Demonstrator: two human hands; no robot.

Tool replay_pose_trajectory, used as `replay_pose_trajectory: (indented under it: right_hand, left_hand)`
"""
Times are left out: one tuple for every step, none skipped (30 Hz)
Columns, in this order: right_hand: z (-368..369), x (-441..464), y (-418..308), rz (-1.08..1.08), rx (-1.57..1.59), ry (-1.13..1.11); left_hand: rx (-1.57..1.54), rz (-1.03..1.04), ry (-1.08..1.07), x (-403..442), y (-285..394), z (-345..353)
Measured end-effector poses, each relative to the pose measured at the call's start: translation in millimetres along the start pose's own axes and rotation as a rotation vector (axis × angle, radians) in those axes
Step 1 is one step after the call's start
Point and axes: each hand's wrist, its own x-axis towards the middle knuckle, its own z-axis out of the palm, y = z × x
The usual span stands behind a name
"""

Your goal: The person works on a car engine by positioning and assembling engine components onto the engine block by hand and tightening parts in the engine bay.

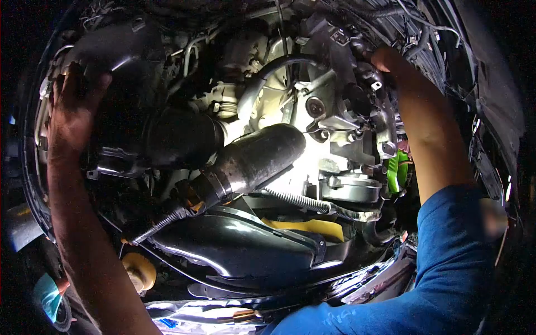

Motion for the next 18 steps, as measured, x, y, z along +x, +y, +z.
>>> replay_pose_trajectory:
  right_hand:
    - [-1.2, -4.9, 1.2, -0.053, -0.078, 0.038]
    - [-0.8, -4.8, -0.6, -0.014, -0.062, 0.036]
    - [-0.3, -4.6, -3.2, 0.024, -0.046, 0.031]
    - [-0.9, -3.8, -5.5, 0.062, -0.029, 0.032]
    - [-1.2, -3.1, -8.8, 0.009, -0.174, -0.014]
    - [-0.6, -1.3, -11.4, -0.051, -0.317, -0.051]
    - [10.4, 10.6, -3.8, -0.197, -0.501, -0.118]
    - [14.9, 24.9, 6.8, -0.259, -0.627, -0.16]
    - [20.5, 40.7, 18.4, -0.328, -0.749, -0.196]
    - [18.1, 28.5, 11.4, -0.256, -0.692, -0.11]
    - [17.1, 14.5, 3.9, -0.18, -0.634, -0.019]
    - [16.4, 13.9, 3.2, -0.12, -0.444, 0.02]
    - [15.7, 13.2, 2.6, -0.069, -0.25, 0.068]
    - [14.4, 11.5, 5.1, -0.082, -0.222, 0.047]
    - [12.5, 8.0, 8.2, -0.093, -0.196, 0.027]
    - [9.4, 4.0, 7.1, -0.109, -0.171, 0.006]
    - [11.8, 7.8, 11.2, -0.164, -0.21, 0.005]
    - [14.8, 9.8, 17.3, -0.218, -0.25, 0.004]
  left_hand:
    - [-0.037, 0.074, 0.039, 0.4, -3.4, 0.4]
    - [-0.032, 0.072, 0.034, 2.1, -5.3, 2.3]
    - [-0.026, 0.07, 0.026, 2.8, -4.7, 2.8]
    - [-0.02, 0.067, 0.024, 4.0, -3.0, 2.5]
    - [-0.003, 0.051, 0.023, 1.0, -0.9, 2.1]
    - [-0.016, 0.038, -0.001, 0.4, -2.1, 0.8]
    - [-0.029, 0.031, -0.028, 0.8, -2.8, -0.9]
    - [-0.054, 0.017, -0.038, 4.6, -0.9, -1.5]
    - [-0.003, 0.01, -0.015, 5.8, -2.4, 2.5]
    - [0.057, 0.002, 0.006, 5.2, -7.2, 7.4]
    - [0.115, -0.009, 0.033, 6.5, -11.1, 10.0]
    - [0.103, 0.016, 0.022, 5.5, -8.2, 6.0]
    - [0.093, 0.041, 0.009, 1.3, -5.4, 0.5]
    - [0.082, 0.068, -0.008, -0.6, -3.0, -1.7]
    - [0.099, 0.034, 0.027, 2.7, -1.9, 0.7]
    - [0.095, 0.026, 0.029, 1.6, -2.5, 0.7]
    - [0.089, 0.014, 0.031, -1.1, -2.6, -0.1]
    - [0.081, 0.003, 0.034, -2.8, -0.3, -1.7]
